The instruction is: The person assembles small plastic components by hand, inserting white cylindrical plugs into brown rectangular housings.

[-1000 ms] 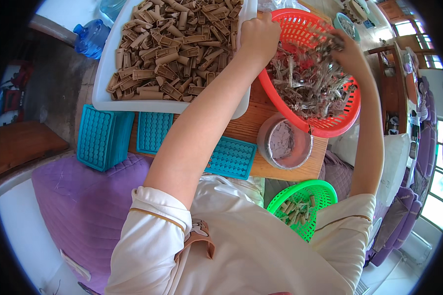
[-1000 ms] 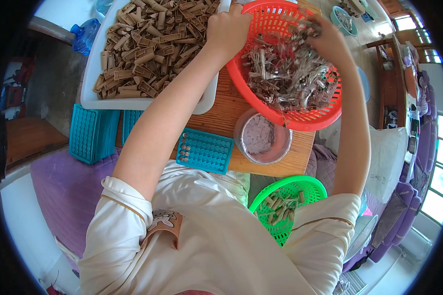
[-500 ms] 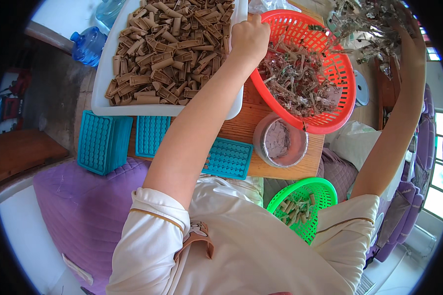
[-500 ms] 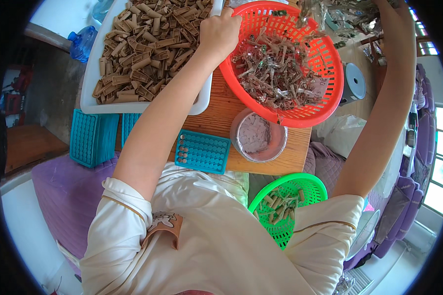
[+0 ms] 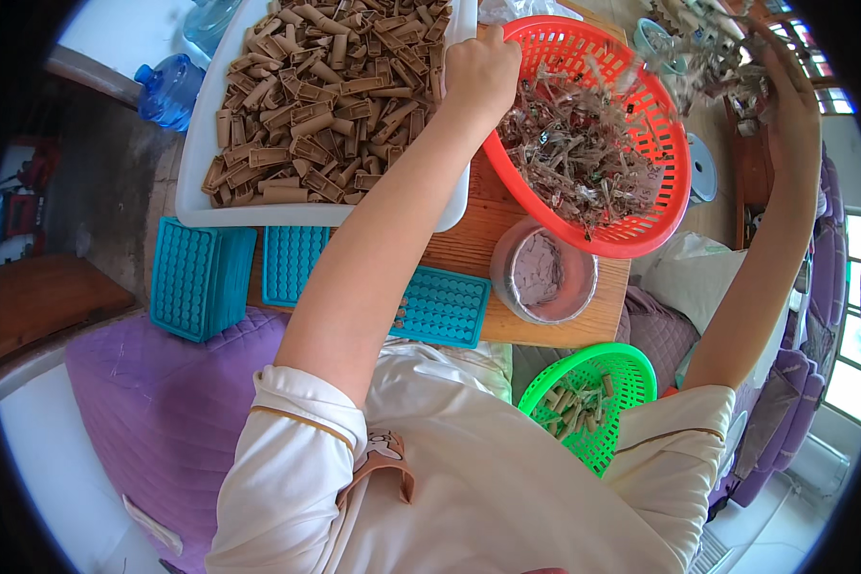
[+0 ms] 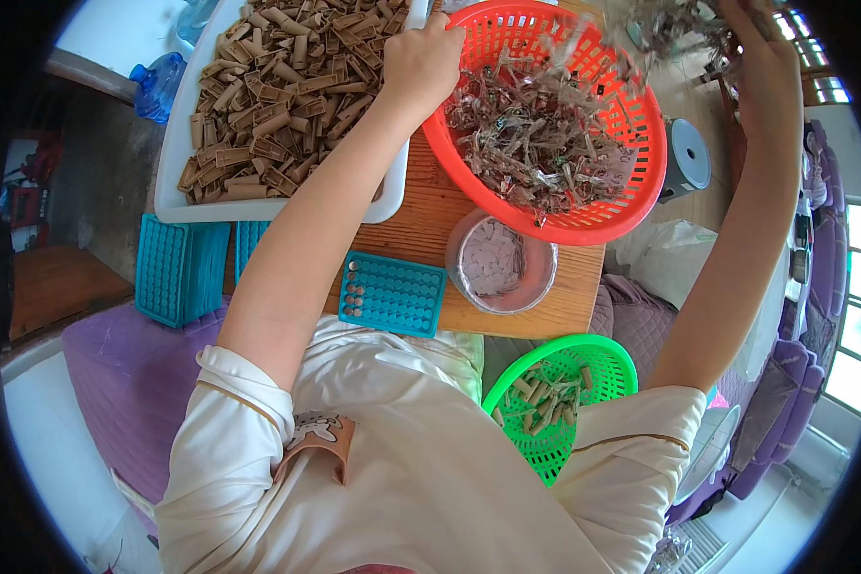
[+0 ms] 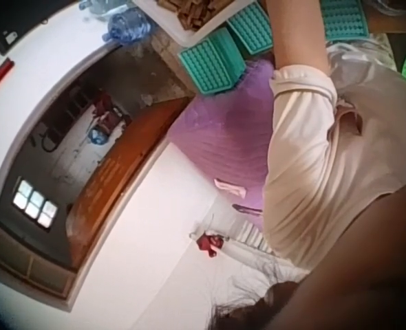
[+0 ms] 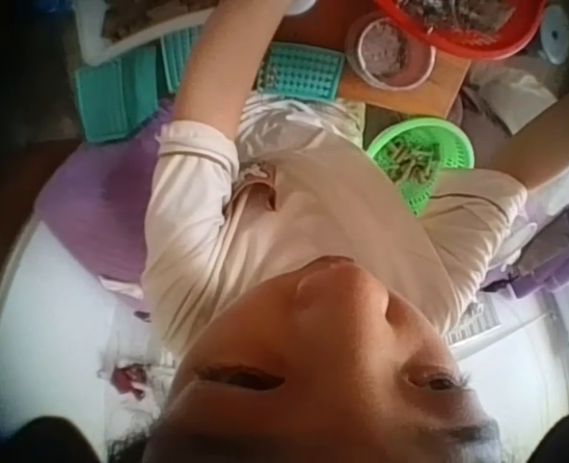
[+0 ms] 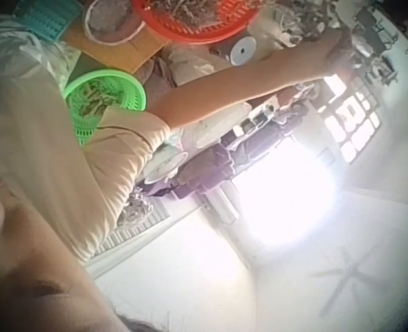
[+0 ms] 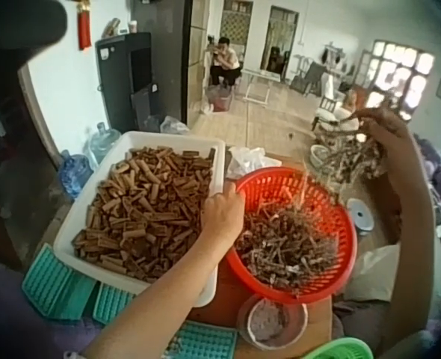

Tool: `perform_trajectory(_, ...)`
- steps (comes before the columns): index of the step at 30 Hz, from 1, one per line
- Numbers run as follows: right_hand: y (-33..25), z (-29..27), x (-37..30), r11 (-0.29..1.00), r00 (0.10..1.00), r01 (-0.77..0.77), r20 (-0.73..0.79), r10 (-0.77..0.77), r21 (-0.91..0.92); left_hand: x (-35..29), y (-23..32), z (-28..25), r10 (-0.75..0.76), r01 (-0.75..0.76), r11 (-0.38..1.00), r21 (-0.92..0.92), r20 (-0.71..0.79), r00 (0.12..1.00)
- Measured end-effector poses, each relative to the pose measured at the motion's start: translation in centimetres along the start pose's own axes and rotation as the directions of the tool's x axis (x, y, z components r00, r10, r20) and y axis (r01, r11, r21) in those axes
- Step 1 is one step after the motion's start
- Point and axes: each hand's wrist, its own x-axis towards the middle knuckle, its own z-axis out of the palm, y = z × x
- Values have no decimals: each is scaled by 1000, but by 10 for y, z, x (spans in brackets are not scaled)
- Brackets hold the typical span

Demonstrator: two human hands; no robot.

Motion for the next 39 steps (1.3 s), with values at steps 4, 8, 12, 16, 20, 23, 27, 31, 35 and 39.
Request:
perform_trajectory(4,37,21,-13,983,988,-141,45,147,-122,-1,-5,1,-19,19,1000,23,-16,1000)
perform_trajectory(8,58,20,-23,889,918,-192,244,312,-415,2,2,2,-7,7,1000,11,2,1000)
perform_trajectory(12,14,18,-21,990,996,-85,21,88,-110,2,1,2,16,-16,1000,-13,-7,1000)
perform_trajectory(16,-27,14,-18,985,927,-171,-342,155,-17,0,-3,-1,-4,4,1000,12,28,1000)
perform_trajectory(20,5,-17,-18,586,959,189,19,-283,-788,0,-2,-7,-17,17,1000,-11,24,1000)
perform_trajectory(23,14,5,-30,908,942,-322,4,336,-267,0,-1,-6,-26,27,999,-34,15,1000)
perform_trajectory(27,2,9,-31,849,874,-433,87,478,-303,-2,-2,-6,-13,13,1000,-10,12,1000)
perform_trajectory(31,-26,2,-20,882,919,-360,47,391,-304,-1,-2,-7,-20,20,1000,-8,22,1000)
perform_trajectory(35,-33,-8,-11,981,981,-191,11,191,-25,-2,-3,-6,-9,9,1000,-8,13,1000)
perform_trajectory(39,-9,-27,-12,834,935,-140,207,289,-534,1,-1,4,44,-44,999,1,-51,998)
